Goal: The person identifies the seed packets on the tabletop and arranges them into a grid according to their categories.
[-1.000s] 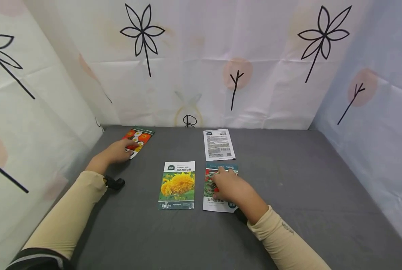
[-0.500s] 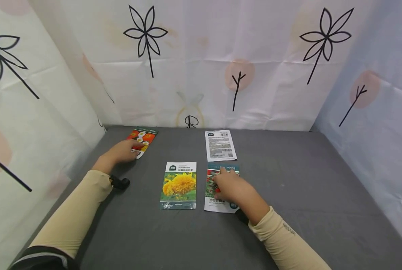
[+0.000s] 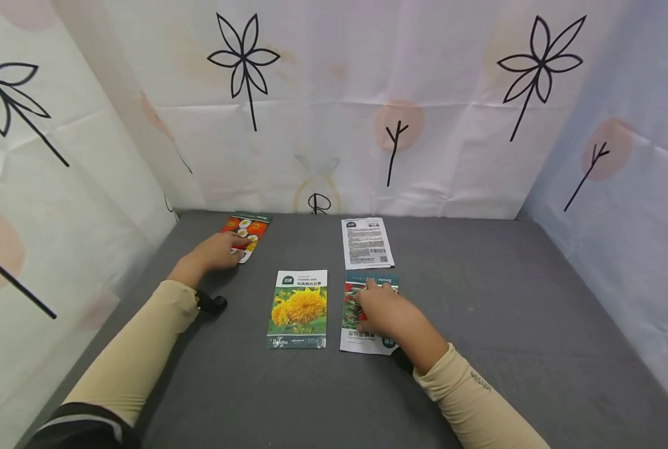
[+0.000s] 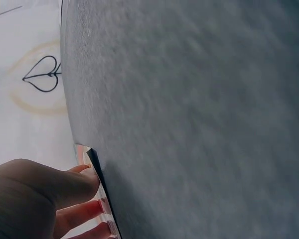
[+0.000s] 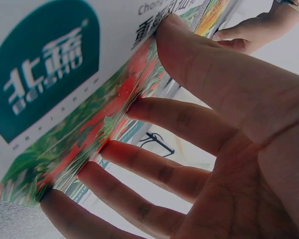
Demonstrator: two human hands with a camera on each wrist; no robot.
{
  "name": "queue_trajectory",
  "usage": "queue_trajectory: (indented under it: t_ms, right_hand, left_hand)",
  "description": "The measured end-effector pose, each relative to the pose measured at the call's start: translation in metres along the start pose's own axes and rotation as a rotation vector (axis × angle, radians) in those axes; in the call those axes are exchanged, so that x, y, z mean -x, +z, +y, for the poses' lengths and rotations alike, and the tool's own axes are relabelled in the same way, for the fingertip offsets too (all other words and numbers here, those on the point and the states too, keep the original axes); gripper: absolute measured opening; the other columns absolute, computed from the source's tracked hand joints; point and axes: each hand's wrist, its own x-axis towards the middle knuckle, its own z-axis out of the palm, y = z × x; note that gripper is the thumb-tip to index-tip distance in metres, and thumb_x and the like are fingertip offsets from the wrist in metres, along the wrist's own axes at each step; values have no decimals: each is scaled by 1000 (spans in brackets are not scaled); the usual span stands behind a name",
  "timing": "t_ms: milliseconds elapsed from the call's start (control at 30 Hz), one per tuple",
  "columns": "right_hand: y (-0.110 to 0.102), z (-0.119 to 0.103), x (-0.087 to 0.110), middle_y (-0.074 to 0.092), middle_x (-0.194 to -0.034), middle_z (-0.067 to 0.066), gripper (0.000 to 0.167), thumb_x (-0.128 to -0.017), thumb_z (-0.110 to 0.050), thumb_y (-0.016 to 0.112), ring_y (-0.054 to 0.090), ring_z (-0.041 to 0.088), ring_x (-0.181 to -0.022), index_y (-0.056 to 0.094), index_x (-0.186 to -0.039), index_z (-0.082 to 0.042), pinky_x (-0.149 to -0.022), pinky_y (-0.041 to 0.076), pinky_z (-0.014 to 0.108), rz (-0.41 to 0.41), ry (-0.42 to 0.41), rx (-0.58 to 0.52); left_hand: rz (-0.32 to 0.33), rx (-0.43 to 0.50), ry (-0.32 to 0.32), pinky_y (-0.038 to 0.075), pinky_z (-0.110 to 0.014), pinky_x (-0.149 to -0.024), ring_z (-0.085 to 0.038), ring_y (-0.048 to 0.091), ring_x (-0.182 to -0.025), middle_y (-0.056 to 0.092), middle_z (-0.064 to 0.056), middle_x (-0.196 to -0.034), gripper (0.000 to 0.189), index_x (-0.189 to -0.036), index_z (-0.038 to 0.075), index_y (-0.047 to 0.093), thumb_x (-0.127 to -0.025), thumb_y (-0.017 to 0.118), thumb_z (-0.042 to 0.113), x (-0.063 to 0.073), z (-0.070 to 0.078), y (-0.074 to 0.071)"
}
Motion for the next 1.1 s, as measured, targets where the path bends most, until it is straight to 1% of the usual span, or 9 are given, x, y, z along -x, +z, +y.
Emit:
queue_trajectory:
  t_ms: [100,300,367,500,667,767,900,1100]
  right_hand:
    - [0,0,0,58,-129,18,57,-93,-30,84,57,47,-123,67,-143,-8,-97,54,60,-2,0,-7]
    - [0,0,2,58,-129,18,57,-93,-29,84,57,45,-121,67,-142,-8,-97,54,60,3,1,-11]
    - [0,0,2,58,-129,18,56,-93,-29,84,58,45,-120,67,-142,-7,-97,54,60,9,3,-6]
    - [0,-1,2,59,-126,17,55,-91,-29,86,59,41,-114,69,-139,-7,-94,55,59,20,1,2]
    - [1,-2,2,59,-124,16,55,-91,-29,86,59,39,-112,70,-138,-8,-93,55,58,22,0,7]
    - [1,-2,2,59,-125,16,55,-91,-30,86,59,39,-113,70,-138,-8,-94,55,58,24,3,8]
    - [1,-2,2,59,-127,17,55,-91,-31,86,59,42,-119,70,-139,-9,-96,55,59,23,7,9]
    - [1,-2,2,59,-128,17,56,-91,-31,86,59,41,-119,69,-140,-9,-96,55,59,19,9,12]
  left_hand:
    - [-2,-16,7,39,-64,-119,-47,49,-145,53,-27,-156,50,-154,8,57,-104,55,16,-3,4,2]
    - [-15,-33,16,39,-63,-119,-46,49,-145,52,-26,-157,52,-157,9,53,-106,56,20,-9,16,3]
    - [-21,-32,13,39,-63,-120,-46,49,-145,53,-26,-157,52,-157,9,53,-106,56,21,-10,20,2]
    - [-28,-41,12,39,-62,-120,-45,48,-146,52,-25,-157,52,-157,10,53,-106,56,21,-13,27,4]
    - [-26,-40,15,38,-62,-121,-46,46,-148,50,-25,-159,52,-157,12,53,-106,55,22,-15,34,8]
    - [-22,-46,18,37,-63,-121,-46,44,-149,49,-25,-160,53,-158,13,52,-107,56,24,-18,39,9]
    - [-32,-57,23,37,-63,-121,-47,43,-149,48,-25,-160,53,-159,14,52,-107,55,25,-22,45,12]
    - [-56,-62,18,38,-64,-120,-48,41,-150,45,-24,-162,54,-160,16,49,-107,54,27,-27,56,13]
